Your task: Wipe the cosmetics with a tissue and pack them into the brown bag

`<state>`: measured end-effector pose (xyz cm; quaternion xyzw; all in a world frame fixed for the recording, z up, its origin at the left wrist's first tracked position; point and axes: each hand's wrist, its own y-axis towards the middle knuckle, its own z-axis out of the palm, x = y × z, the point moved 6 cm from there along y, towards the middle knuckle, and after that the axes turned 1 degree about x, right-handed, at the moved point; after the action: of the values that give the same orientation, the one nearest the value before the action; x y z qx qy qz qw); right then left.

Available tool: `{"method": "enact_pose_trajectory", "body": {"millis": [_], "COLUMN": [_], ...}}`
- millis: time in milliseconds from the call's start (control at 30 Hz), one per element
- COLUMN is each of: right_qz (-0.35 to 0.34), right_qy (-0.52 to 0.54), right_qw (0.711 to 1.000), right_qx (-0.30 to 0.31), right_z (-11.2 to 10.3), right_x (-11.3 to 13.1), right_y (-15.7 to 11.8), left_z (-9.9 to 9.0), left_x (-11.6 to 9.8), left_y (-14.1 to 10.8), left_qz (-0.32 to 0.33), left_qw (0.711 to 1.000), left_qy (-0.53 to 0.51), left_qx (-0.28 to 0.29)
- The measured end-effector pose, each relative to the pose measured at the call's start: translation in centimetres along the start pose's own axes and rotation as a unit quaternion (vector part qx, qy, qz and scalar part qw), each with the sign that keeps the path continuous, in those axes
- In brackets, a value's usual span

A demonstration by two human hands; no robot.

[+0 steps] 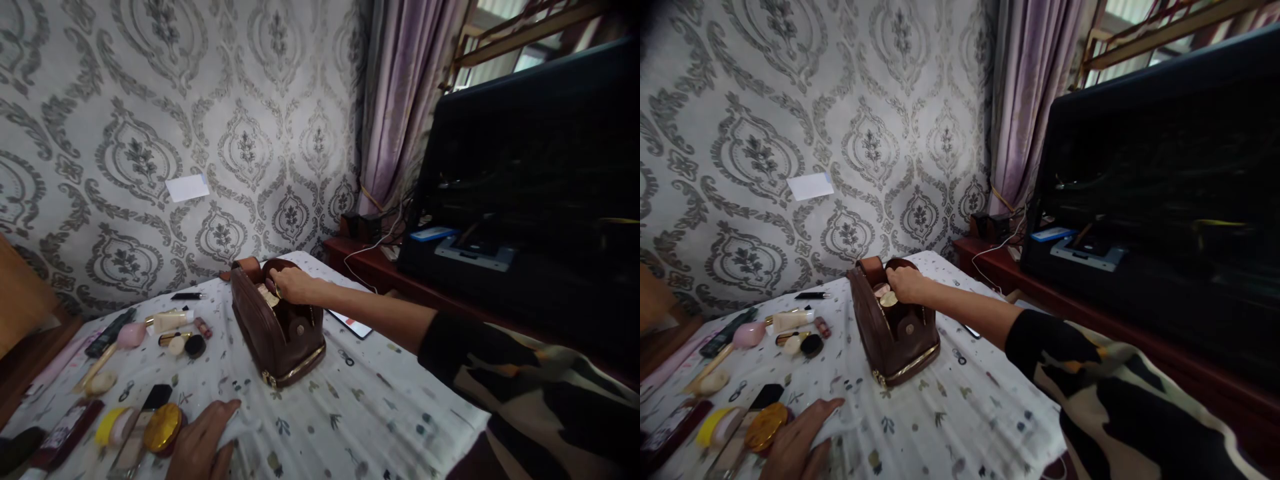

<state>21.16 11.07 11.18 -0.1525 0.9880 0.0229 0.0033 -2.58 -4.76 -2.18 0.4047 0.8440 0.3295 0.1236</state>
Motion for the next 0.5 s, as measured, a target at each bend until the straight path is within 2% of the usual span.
{"method": "enact_pose_trajectory", "body": {"millis": [167, 333, 500], "right_qz": [-0.003, 0.003, 0.004], "right_qy": [-0.006, -0.003, 0.013], "right_qw": [1.0, 1.0, 1.0], "right_qx": [0.013, 0.022, 0.013], "right_z": [0.9, 1.6, 2.6], "right_x": [-0.4, -0.6, -0.8], "right_y": [0.7, 1.1, 1.5], "left_z": [0.4, 0.5, 0.9], "left_x": [0.0, -0.4, -0.4], "left_y": [-0.2, -0.2, -0.4], "left_qz": [-0.019, -0.052, -0.054], "left_qw": [1.0, 0.998, 0.998], "left_qy": [-0.001, -0.016, -0.019], "left_qx": [0.001, -0.028, -0.022]}}
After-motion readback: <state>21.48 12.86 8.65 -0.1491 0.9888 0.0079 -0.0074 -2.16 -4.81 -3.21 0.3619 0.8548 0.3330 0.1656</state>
